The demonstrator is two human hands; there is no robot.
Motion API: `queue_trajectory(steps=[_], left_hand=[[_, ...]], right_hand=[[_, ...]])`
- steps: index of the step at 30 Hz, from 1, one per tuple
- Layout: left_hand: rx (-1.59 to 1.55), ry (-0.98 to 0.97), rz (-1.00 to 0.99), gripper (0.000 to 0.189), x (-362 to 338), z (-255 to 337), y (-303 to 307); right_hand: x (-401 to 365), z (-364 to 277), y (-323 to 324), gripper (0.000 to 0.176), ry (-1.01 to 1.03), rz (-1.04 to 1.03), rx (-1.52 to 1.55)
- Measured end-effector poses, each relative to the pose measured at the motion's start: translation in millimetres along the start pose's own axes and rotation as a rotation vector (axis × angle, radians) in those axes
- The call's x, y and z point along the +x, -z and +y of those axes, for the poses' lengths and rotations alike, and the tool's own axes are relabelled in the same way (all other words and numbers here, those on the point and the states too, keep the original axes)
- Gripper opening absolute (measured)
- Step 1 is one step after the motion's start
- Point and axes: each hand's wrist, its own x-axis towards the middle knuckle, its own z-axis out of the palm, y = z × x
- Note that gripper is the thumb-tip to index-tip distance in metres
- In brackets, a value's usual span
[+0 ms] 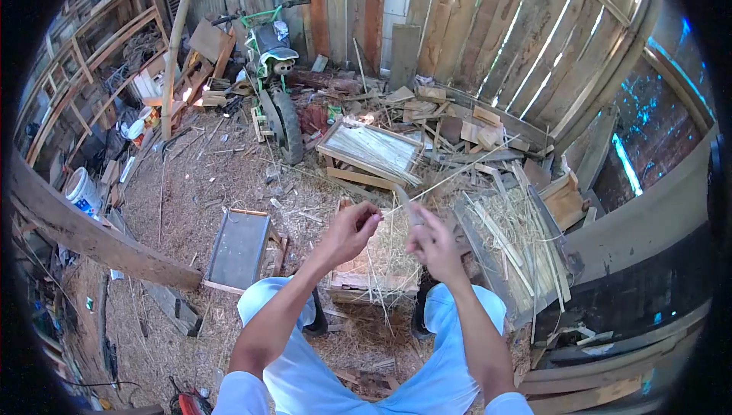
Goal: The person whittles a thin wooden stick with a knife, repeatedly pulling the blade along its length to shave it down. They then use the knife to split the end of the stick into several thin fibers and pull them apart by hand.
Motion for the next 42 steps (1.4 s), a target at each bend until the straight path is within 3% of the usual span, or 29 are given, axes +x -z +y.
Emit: queue_trajectory(steps=[1,2,4,13,19,24,26,29,32,40,42], left_hand=[[-0.092,-0.009,-0.043,0.015,-0.1,1.2,-5.2],[-0.094,-0.010,-0.056,0.015,-0.9,2.9,-11.8],[-0.271,-0.026,-0.063,0.015,-5.3,4.8,-21.5],[-0.238,0.042,-0.013,0.015,-14.4,15.4,-26.4],[-0.231,0.065,-0.015,0.016,-21.7,19.6,-26.0],[-0.380,0.124,-0.066,0.019,-18.5,8.3,-35.9],[-0.654,0.141,-0.067,0.022,-18.8,11.5,-39.3],[-0.561,0.271,-0.143,0.025,-21.5,35.1,-26.0],[-0.525,0.189,-0.154,0.026,-19.4,18.2,-31.1],[-0.435,0.227,-0.138,0.024,-20.0,17.3,-31.5],[-0.422,0.230,-0.142,0.024,-22.2,18.8,-29.9]], right_hand=[[-1.2,-4.5,-5.5,0.039,-0.210,-0.119,0.272],[1.0,-3.3,-6.3,0.039,-0.212,-0.106,0.272],[8.0,0.1,-8.5,0.046,-0.327,-0.347,0.494],[4.3,-13.5,0.9,0.031,-0.328,-0.262,0.486],[15.7,-6.5,41.4,0.026,-0.270,0.030,0.617],[0.7,-7.9,14.3,0.028,-0.316,-0.121,0.625],[-3.4,-0.4,1.1,0.027,-0.333,-0.285,0.575],[-2.3,-19.3,8.2,0.025,-0.380,-0.284,0.607],[-1.5,-19.9,11.5,0.026,-0.411,-0.285,0.608],[0.7,-16.2,18.2,0.027,-0.384,-0.238,0.498],[2.5,-12.4,26.7,0.025,-0.356,-0.135,0.539]])
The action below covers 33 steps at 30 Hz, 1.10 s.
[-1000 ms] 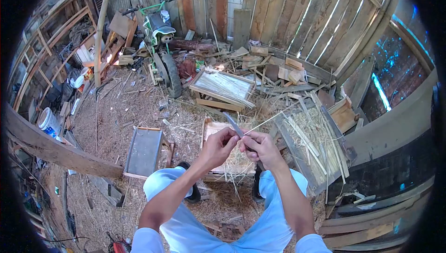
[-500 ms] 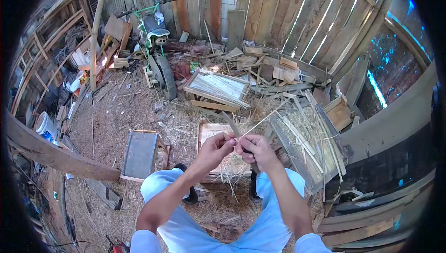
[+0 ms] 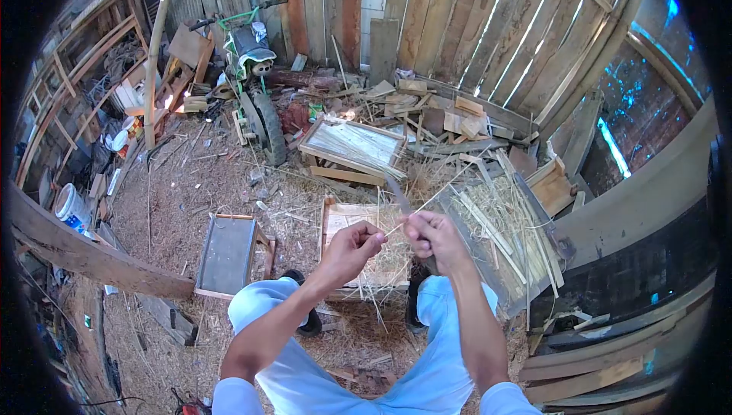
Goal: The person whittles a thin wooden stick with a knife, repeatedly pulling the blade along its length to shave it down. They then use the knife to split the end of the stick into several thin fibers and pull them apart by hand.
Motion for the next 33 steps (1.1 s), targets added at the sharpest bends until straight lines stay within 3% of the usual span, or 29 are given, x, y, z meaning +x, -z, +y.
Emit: queue_trajectory(steps=[4,6,9,10,12,17,20,24,30,33], left_hand=[[0.054,-0.013,0.011,0.022,-7.7,2.4,0.7],[0.067,-0.005,0.006,0.021,-12.4,2.5,4.7],[0.146,-0.045,0.042,0.017,-16.3,1.2,13.8],[0.145,-0.045,0.047,0.017,-15.9,0.3,13.6],[0.416,-0.177,0.134,0.015,-15.0,-0.2,4.9],[0.454,-0.507,0.283,0.011,-8.6,9.1,-17.9],[0.545,-0.524,0.312,0.010,-8.5,10.6,-15.3],[0.543,-0.588,0.292,0.010,-10.7,12.4,-17.7],[0.576,-0.485,0.286,0.010,-14.9,16.0,-19.9],[0.615,-0.550,0.297,0.010,-15.8,13.1,-18.1]], right_hand=[[1.6,-9.4,19.2,0.025,0.008,0.049,-0.002],[3.3,-12.8,48.9,0.024,0.184,0.260,0.033],[-0.3,-25.7,72.5,0.026,0.214,0.345,0.135],[0.6,-22.6,69.3,0.026,0.212,0.340,0.134],[-3.8,-8.4,53.9,0.025,0.149,0.128,0.160],[-4.8,20.8,-15.3,0.025,-0.002,-0.026,0.044],[-1.4,17.5,-8.7,0.024,-0.012,-0.073,0.066],[0.2,-0.7,11.4,0.028,0.114,0.033,0.144],[-10.1,16.8,-23.4,0.031,-0.024,-0.095,0.093],[-6.1,4.8,-2.5,0.030,0.005,-0.033,0.144]])
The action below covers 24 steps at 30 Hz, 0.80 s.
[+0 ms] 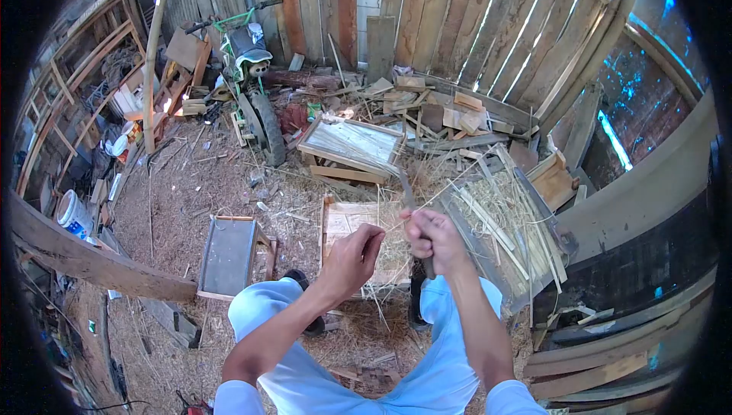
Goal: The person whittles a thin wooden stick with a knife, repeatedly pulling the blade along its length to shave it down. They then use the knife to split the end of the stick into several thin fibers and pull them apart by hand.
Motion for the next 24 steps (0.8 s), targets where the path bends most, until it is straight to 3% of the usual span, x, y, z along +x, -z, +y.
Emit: queue_trajectory(steps=[3,7,9,11,13,17,21,23,24], left_hand=[[-0.011,0.000,-0.064,0.010,-0.7,1.7,1.5],[-0.009,-0.034,-0.014,0.009,-1.4,-3.1,-1.9],[0.007,-0.022,-0.026,0.008,0.1,-1.9,0.2],[0.001,-0.015,-0.002,0.008,-1.0,-1.1,4.4],[-0.001,-0.023,-0.018,0.009,-2.7,-0.1,9.6],[-0.029,0.012,-0.079,0.010,-4.3,-5.9,11.2],[-0.073,0.200,-0.226,0.013,-1.3,-22.0,4.1],[-0.480,0.350,-0.225,0.017,-2.5,-33.7,-6.2],[-0.477,0.350,-0.224,0.017,-0.1,-28.4,-3.3]], right_hand=[[2.5,-10.2,14.4,0.029,0.081,0.026,0.051],[-3.5,-2.7,-1.4,0.026,0.039,0.032,-0.041],[-3.7,5.7,-12.5,0.026,-0.050,-0.078,-0.128],[-1.3,-6.0,8.7,0.023,0.010,-0.032,-0.161],[1.1,-29.6,40.1,0.023,0.192,0.202,-0.004],[-4.3,-36.2,54.6,0.027,0.276,0.251,0.107],[-11.1,-10.9,13.2,0.028,0.137,0.063,-0.044],[-7.9,5.1,-5.2,0.031,-0.017,-0.123,-0.271],[-4.9,9.1,-7.2,0.031,-0.016,-0.125,-0.269]])
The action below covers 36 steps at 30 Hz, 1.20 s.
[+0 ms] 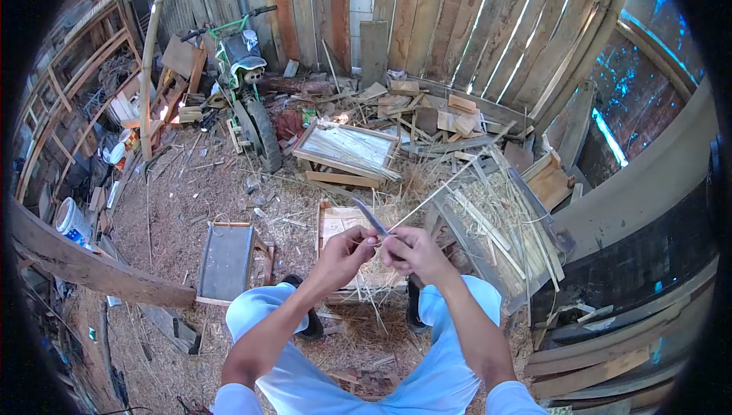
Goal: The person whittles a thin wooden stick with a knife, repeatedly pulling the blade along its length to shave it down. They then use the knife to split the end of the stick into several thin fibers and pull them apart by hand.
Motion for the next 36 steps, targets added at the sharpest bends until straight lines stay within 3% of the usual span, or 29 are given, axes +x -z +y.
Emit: queue_trajectory(steps=[2,5,13,16,23,25,28,32,36], left_hand=[[-0.233,0.132,-0.053,0.021,-1.1,16.0,1.7],[-0.286,0.184,-0.095,0.022,-2.3,24.3,1.8],[-0.255,0.212,-0.088,0.023,-4.0,22.6,2.8],[-0.211,0.228,-0.104,0.023,-4.7,23.6,3.5],[-0.159,0.236,-0.122,0.025,-7.0,24.1,5.0],[-0.148,0.250,-0.124,0.024,-12.9,26.9,8.4],[-0.140,0.283,-0.134,0.023,-15.1,18.4,16.4],[-0.193,0.340,-0.137,0.022,-9.4,4.4,20.5],[-0.196,0.291,-0.169,0.022,-7.4,15.0,10.9]], right_hand=[[5.8,7.3,-1.2,0.030,0.008,-0.051,-0.011],[1.5,-7.8,2.6,0.028,0.000,0.005,-0.010],[1.1,-13.7,6.4,0.027,0.039,0.034,-0.013],[-0.9,-23.0,20.3,0.025,0.067,0.173,0.059],[1.7,-20.2,34.2,0.026,0.062,0.144,0.072],[0.1,-23.7,64.7,0.027,0.220,0.374,0.168],[-9.5,-34.6,98.7,0.026,0.352,0.550,0.272],[-10.8,-19.4,70.1,0.025,0.258,0.425,0.218],[-0.8,-0.6,13.9,0.023,0.056,0.168,0.142]])
